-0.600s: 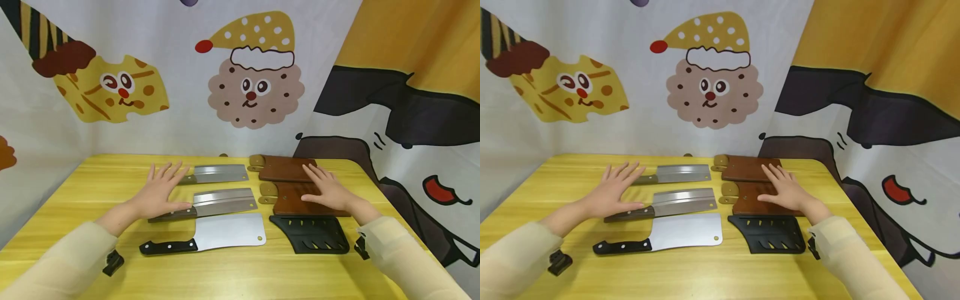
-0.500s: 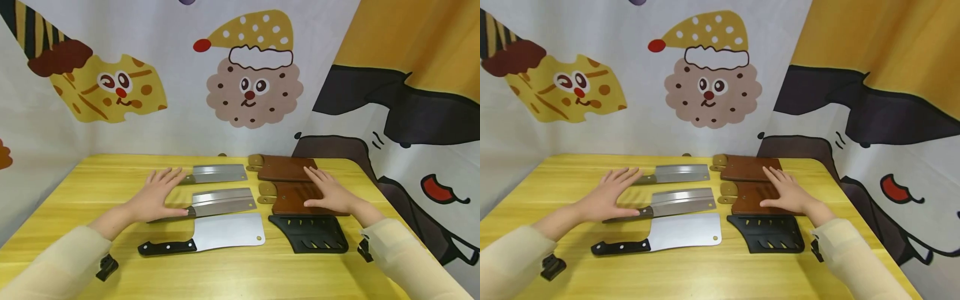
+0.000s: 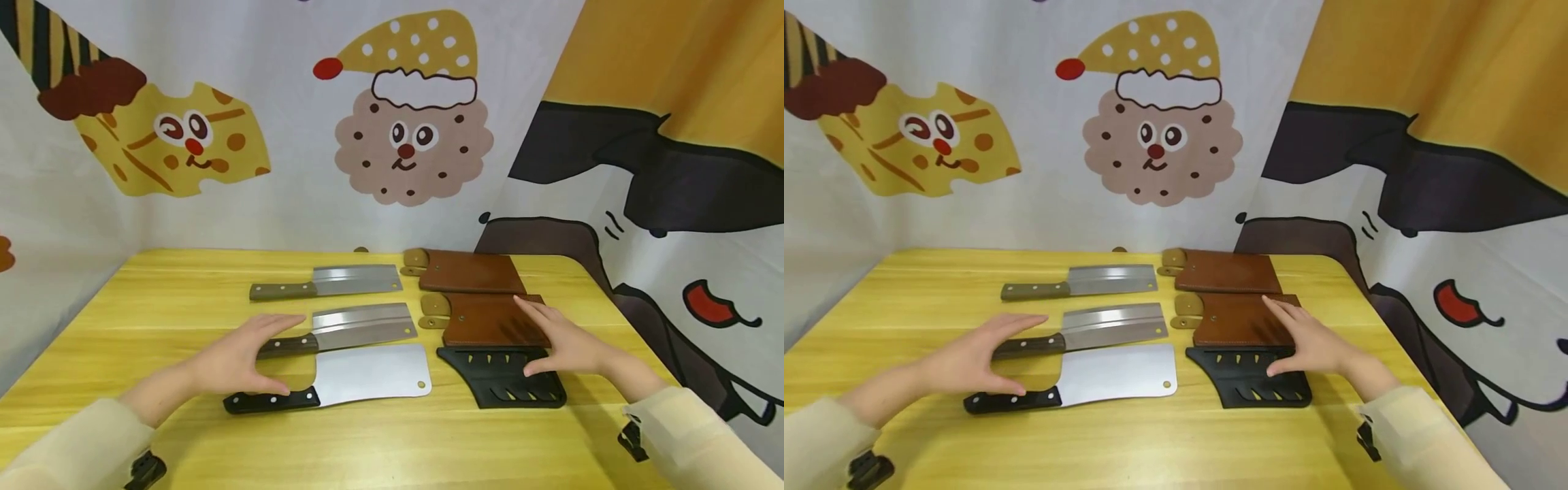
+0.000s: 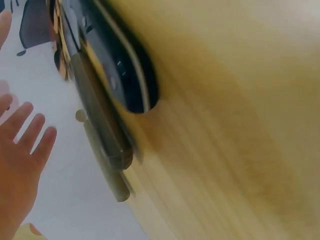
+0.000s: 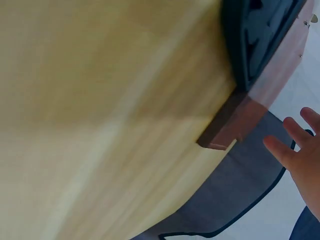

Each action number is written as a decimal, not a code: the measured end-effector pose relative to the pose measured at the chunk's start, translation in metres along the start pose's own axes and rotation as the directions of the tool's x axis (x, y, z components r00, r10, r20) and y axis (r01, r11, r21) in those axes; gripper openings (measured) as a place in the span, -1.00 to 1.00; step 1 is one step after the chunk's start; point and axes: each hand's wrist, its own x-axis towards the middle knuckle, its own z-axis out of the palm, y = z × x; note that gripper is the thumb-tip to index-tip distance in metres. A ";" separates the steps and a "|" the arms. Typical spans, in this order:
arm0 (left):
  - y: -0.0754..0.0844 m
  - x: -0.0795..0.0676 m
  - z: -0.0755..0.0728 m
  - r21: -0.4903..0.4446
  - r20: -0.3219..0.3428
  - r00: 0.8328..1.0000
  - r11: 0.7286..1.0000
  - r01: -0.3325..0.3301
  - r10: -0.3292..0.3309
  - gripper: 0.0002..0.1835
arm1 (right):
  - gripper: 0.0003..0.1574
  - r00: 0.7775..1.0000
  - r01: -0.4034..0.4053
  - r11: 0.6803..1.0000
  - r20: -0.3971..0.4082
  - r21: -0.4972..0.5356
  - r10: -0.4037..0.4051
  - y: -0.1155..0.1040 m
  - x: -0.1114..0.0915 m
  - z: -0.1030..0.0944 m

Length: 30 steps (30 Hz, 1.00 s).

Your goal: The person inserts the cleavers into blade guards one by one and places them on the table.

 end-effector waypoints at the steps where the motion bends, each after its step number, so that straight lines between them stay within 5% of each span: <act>1: 0.000 -0.002 0.001 -0.014 0.008 1.000 1.000 -0.003 0.003 0.02 | 0.51 1.000 0.006 1.000 0.002 0.001 -0.006 0.000 -0.003 0.001; 12: -0.003 -0.011 0.015 -0.181 0.140 0.990 0.983 -0.002 0.028 -0.11 | 0.56 0.992 -0.039 0.999 0.118 -0.005 0.039 -0.005 -0.021 0.015; 21: -0.003 -0.014 0.025 -0.202 0.215 0.977 0.978 0.045 0.000 -0.09 | 0.37 0.994 0.001 0.997 0.107 -0.082 0.008 -0.007 -0.027 0.019; 30: -0.009 -0.018 0.033 -0.201 0.189 0.981 0.980 -0.007 0.045 -0.58 | 0.39 0.990 0.067 0.991 0.134 -0.112 -0.052 -0.005 -0.031 0.023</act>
